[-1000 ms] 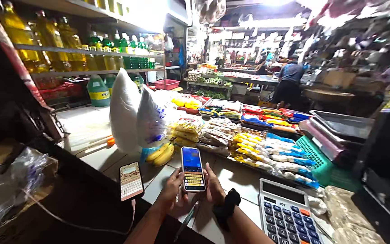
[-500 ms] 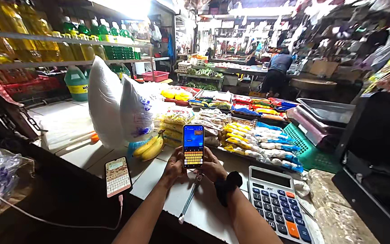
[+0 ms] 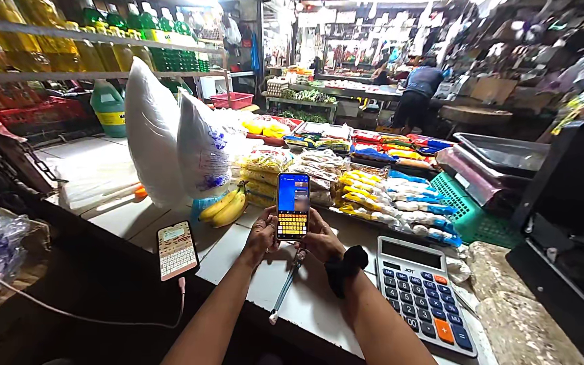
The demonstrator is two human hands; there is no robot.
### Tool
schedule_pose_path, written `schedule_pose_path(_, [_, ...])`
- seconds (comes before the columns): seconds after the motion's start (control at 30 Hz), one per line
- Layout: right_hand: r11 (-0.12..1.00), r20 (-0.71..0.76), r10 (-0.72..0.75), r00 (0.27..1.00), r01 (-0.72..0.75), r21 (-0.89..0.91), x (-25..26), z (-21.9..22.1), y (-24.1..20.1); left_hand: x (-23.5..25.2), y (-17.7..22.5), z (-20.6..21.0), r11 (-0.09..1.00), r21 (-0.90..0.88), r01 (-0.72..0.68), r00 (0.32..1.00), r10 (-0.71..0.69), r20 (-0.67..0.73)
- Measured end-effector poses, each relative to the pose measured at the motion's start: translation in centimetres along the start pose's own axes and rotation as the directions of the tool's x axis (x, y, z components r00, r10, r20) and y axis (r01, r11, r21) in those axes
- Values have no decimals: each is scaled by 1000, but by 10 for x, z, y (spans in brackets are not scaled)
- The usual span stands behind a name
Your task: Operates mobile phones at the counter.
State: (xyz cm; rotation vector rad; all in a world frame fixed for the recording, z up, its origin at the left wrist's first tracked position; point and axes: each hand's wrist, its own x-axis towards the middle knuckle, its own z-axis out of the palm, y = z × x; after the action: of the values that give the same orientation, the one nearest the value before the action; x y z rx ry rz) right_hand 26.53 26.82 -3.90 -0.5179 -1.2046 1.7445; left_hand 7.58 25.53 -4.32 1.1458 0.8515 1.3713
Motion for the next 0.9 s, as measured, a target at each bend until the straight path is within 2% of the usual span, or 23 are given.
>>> schedule_pose_path(0.2, [999, -87, -13, 996, 15, 30, -1, 7, -3, 0, -2, -4, 998, -66, 2, 996, 4, 93])
schedule_pose_path(0.4, [995, -115, 31, 993, -20, 100, -1, 8, -6, 1, 2, -11, 982, -137, 127, 973, -96, 210])
schedule_pose_path(0.7, [997, -8, -22, 1000, 22, 78, -1, 2, -1, 3, 1, -15, 974, -165, 153, 965, -111, 237])
schedule_pose_path(0.9, [998, -36, -28, 999, 30, 64, 0, 2, 1, 4, 1, -15, 972, -172, 158, 968, -118, 221])
